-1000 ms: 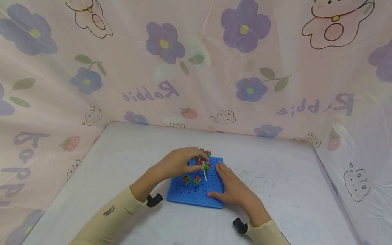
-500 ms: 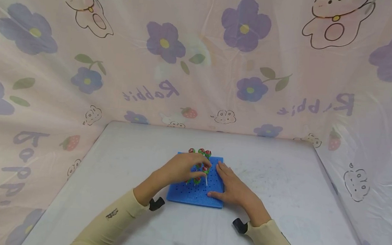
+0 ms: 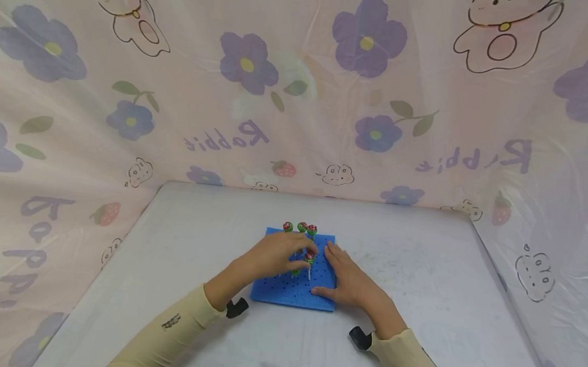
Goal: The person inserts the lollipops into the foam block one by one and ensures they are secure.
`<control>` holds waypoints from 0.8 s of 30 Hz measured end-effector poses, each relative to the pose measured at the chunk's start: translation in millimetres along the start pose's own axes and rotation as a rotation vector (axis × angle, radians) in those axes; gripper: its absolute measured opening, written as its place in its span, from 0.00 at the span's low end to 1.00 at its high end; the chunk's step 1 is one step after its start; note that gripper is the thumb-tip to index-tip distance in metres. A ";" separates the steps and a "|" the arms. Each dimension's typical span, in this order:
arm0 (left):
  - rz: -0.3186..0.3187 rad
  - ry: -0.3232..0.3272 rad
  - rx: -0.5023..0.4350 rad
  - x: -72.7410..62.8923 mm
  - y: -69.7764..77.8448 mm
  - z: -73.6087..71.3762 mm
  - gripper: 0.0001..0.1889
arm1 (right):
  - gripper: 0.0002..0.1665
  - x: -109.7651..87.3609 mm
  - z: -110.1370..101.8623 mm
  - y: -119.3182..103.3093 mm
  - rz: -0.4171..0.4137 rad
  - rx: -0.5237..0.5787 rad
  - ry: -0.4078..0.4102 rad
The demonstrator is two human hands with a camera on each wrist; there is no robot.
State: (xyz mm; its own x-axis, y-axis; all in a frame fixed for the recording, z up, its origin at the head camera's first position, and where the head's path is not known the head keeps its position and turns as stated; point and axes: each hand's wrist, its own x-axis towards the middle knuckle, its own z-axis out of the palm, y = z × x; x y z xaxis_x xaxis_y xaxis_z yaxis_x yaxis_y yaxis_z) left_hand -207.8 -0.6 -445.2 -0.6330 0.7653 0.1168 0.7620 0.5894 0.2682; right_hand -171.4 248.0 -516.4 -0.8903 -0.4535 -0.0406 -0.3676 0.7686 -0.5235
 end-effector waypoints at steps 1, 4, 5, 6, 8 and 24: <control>0.001 0.000 0.007 0.2 0.1 0.6 0.19 | 0.68 -0.1 -0.1 -0.3 -0.001 0.000 0.001; 0.001 -0.001 0.023 0.4 1.0 1.1 0.19 | 0.68 -0.3 -0.5 -0.8 -0.005 0.003 0.004; 0.000 -0.001 0.025 0.5 1.4 1.0 0.19 | 0.68 -0.4 -0.6 -0.9 -0.006 0.004 0.005; -0.001 -0.001 0.029 0.5 1.8 0.9 0.19 | 0.68 -0.4 -0.6 -0.8 -0.005 0.003 0.005; 0.001 0.001 0.031 0.7 2.5 0.9 0.19 | 0.68 -0.4 -0.7 -0.6 -0.004 0.003 0.005; -0.013 -0.013 0.117 3.9 6.1 6.1 0.18 | 0.69 0.9 0.8 2.2 -0.006 0.003 0.003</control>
State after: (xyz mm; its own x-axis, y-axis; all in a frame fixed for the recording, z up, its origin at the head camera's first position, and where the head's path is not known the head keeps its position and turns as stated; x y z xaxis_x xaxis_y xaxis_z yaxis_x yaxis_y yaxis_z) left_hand -204.8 7.6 -448.9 -0.6420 0.7599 0.1017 0.7647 0.6252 0.1561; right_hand -172.7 248.8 -518.3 -0.8888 -0.4570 -0.0351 -0.3722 0.7643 -0.5266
